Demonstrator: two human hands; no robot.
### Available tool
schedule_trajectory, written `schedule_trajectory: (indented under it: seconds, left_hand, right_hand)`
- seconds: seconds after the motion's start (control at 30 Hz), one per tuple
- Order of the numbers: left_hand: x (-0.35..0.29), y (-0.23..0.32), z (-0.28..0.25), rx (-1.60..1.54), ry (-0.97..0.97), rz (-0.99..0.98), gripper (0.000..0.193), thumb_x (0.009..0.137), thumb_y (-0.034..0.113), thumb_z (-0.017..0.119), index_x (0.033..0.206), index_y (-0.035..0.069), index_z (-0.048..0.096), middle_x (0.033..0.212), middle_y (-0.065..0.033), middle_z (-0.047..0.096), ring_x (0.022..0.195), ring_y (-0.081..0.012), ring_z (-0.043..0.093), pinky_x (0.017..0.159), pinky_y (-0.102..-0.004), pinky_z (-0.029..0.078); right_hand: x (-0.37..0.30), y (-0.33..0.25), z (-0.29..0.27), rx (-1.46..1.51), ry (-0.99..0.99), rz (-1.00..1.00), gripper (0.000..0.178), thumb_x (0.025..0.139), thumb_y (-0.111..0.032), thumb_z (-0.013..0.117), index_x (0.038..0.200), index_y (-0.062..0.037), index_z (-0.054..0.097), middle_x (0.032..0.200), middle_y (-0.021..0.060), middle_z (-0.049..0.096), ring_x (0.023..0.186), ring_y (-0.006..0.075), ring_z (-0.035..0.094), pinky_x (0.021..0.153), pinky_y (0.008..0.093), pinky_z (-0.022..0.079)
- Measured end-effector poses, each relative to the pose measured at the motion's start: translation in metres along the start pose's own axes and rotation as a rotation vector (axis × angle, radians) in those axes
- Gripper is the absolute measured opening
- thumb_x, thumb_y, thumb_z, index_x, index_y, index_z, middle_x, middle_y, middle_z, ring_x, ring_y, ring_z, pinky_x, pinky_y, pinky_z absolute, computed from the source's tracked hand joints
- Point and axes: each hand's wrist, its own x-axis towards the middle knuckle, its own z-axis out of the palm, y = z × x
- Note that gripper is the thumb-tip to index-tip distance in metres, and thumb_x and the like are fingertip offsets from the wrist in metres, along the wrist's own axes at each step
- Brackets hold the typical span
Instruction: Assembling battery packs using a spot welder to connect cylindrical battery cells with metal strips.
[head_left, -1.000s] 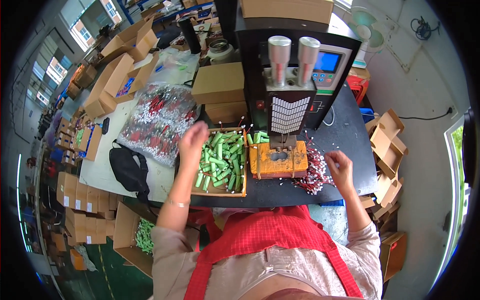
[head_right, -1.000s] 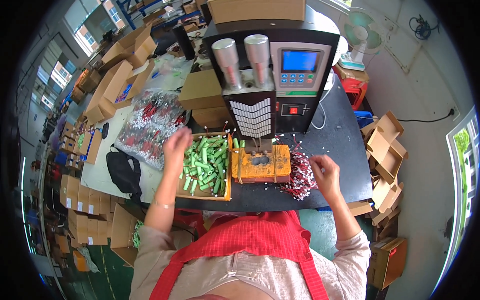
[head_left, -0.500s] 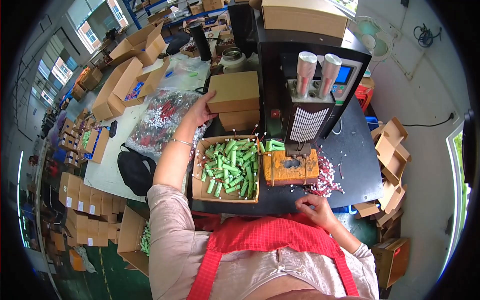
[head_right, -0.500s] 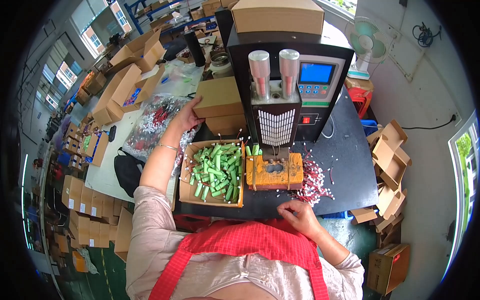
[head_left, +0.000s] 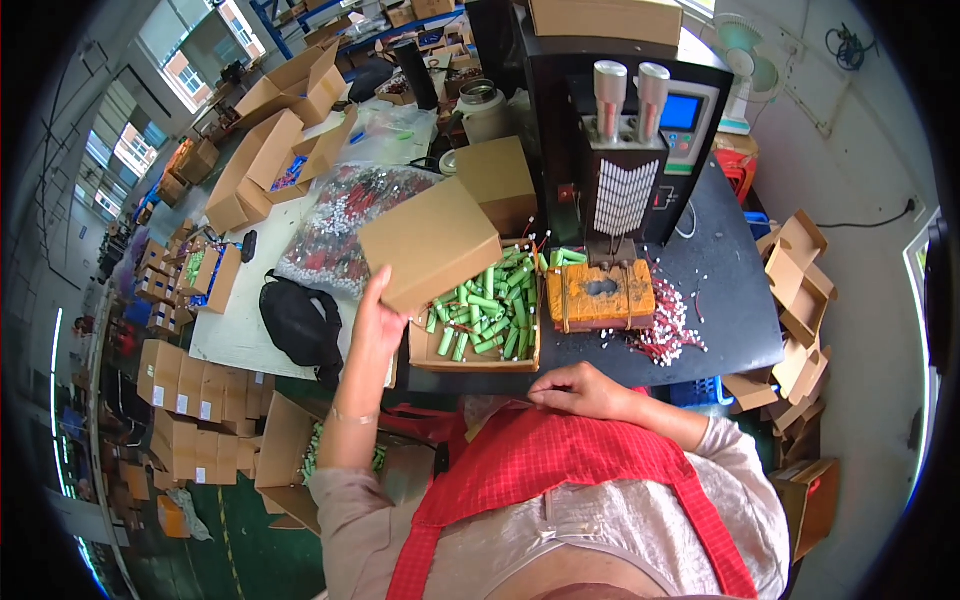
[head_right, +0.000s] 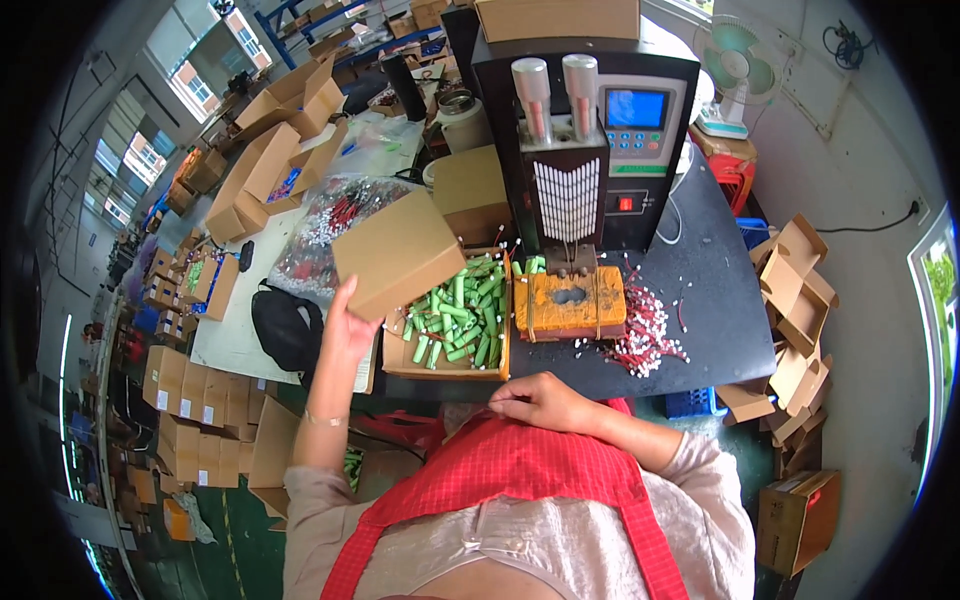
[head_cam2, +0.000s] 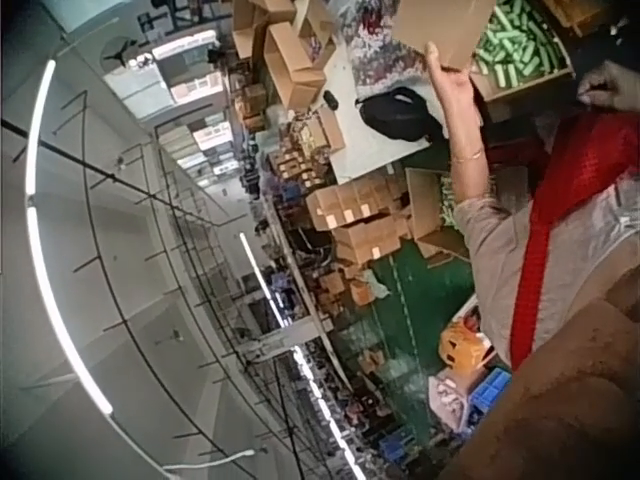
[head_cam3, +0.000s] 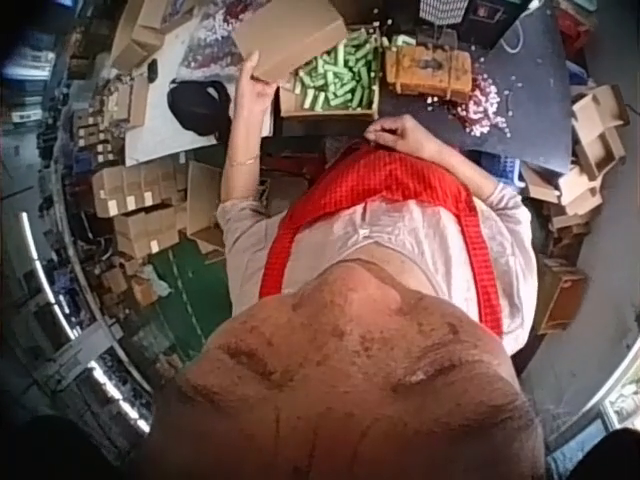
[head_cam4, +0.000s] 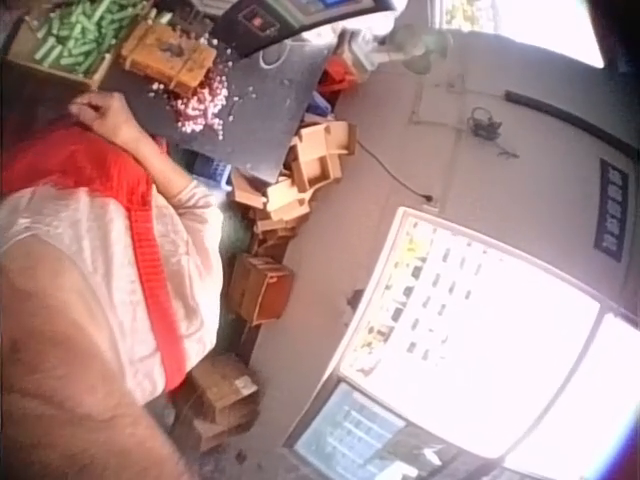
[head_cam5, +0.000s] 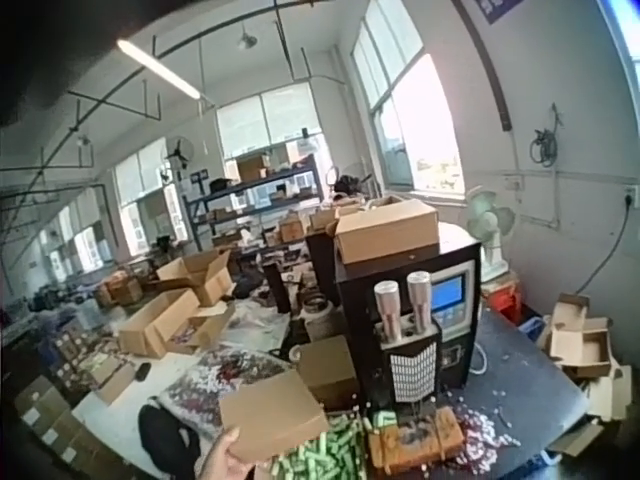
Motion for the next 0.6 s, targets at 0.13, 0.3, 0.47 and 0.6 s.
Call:
schedule_trajectory:
  seconds: [0.13,0.3,0.47,0.6]
  left_hand:
    - [-0.081,-0.031,-0.006,-0.218,-0.094,0.057,0.037,0.088,0.024,0.052,0.119,0.005,0.046,0.118,-0.0087,0.053,0.108,-0.0216,0.052,0.089,-0.0404,0.045]
    - [-0.133,-0.079,0.023,0.001,-0.182,0.273,0.054,0.082,0.024,0.055,0.127,0.000,0.037,0.121,-0.0118,0.048,0.110,-0.0236,0.049,0.094,-0.0400,0.041]
    - [-0.129,-0.139,0.041,0.281,-0.594,0.193,0.085,0.072,0.023,0.072,0.135,0.001,0.019,0.127,-0.0115,0.039,0.114,-0.0203,0.043,0.099,-0.0360,0.034]
    - [-0.115,-0.152,0.129,-0.070,-0.922,-0.478,0.058,0.087,0.037,0.054,0.129,0.002,0.036,0.122,-0.0071,0.048,0.112,-0.0172,0.046,0.096,-0.0324,0.035]
  right_hand:
    - [0.017,-0.003,0.035,0.389,-0.209,0.089,0.072,0.084,-0.029,0.063,0.136,0.0014,0.023,0.115,0.0143,0.055,0.104,0.0190,0.053,0.092,0.0308,0.041]
    - [0.016,0.006,0.063,0.966,0.179,-0.351,0.067,0.081,-0.018,0.063,0.134,-0.0035,0.025,0.132,0.0110,0.038,0.120,0.0223,0.040,0.099,0.0375,0.032]
    - [-0.052,-0.013,0.018,1.007,0.619,-0.219,0.078,0.073,-0.041,0.063,0.131,-0.0011,0.029,0.129,0.0162,0.042,0.117,0.0288,0.043,0.100,0.0425,0.033]
    - [-0.144,-0.008,-0.035,1.004,0.892,-0.026,0.066,0.076,-0.038,0.058,0.123,0.0031,0.039,0.116,0.0188,0.052,0.102,0.0284,0.055,0.091,0.0418,0.042]
